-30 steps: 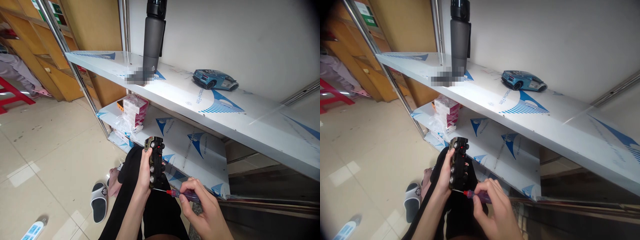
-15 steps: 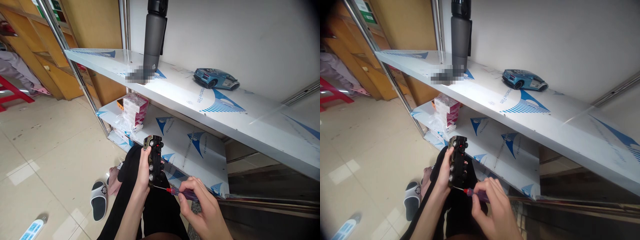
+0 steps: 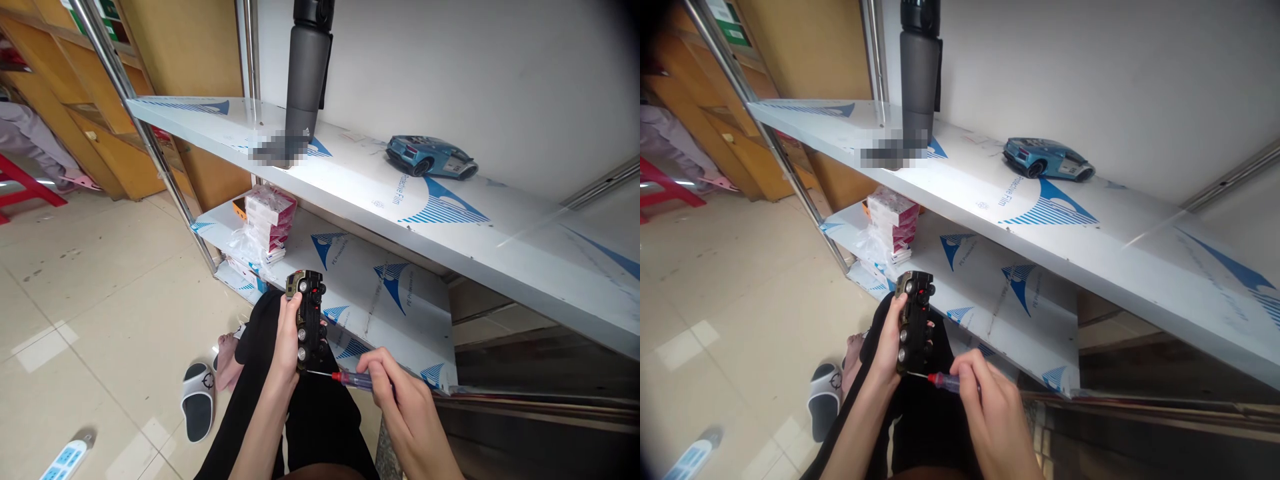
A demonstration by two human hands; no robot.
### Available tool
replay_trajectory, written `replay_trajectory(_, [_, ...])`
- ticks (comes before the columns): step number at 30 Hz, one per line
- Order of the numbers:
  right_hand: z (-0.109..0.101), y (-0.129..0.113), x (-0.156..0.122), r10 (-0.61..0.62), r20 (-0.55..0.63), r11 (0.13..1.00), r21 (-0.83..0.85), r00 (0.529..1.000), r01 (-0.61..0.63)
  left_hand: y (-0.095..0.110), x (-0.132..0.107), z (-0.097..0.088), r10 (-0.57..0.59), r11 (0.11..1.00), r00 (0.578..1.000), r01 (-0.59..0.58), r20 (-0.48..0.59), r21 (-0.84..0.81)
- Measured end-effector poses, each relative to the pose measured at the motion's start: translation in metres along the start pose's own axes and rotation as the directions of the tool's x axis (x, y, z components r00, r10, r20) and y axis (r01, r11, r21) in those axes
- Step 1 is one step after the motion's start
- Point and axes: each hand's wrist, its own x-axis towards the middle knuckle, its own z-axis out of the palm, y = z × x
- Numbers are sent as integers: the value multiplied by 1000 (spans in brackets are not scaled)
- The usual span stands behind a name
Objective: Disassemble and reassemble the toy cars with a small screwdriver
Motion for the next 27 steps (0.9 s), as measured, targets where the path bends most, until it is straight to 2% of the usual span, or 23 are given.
replay_trajectory(4, [-1, 1, 1, -49, -16, 999, -5, 999, 49, -1, -1, 0, -8, 1000, 1000, 8, -4, 0])
replay_trajectory(7, [-3, 0, 1, -40, 6, 999, 19, 999, 40, -1, -1, 1, -12, 1000, 1000, 12, 1, -2])
replay_trajectory(11, [-4, -3, 1, -211, -7, 978, -7, 978, 211, -2, -2, 2, 0, 1000, 1000, 0, 4, -7])
replay_trajectory(12, [-4, -3, 0, -211, 4, 977, -5, 977, 211, -2, -2, 1, 1, 1000, 1000, -1, 5, -7])
replay_trajectory(16, [-4, -1, -1, -71, 19, 998, -1, 997, 71, -3, -1, 0, -10, 1000, 1000, 10, 9, 0])
replay_trajectory(19, [-4, 0, 0, -73, 21, 997, -5, 997, 73, -3, -1, -1, -8, 1000, 1000, 8, 10, 2])
replay_trajectory(22, [-4, 1, 1, -24, 31, 1000, 9, 999, 23, -3, -1, 0, -7, 1000, 1000, 7, 8, 6])
replay_trajectory(25, [-4, 2, 0, -78, 15, 997, 3, 997, 78, -3, -1, 1, -8, 1000, 1000, 8, 2, 7])
replay_trajectory(27, [-3, 2, -1, -52, 41, 998, 27, 998, 51, -3, 0, 2, -9, 1000, 1000, 9, -2, 8])
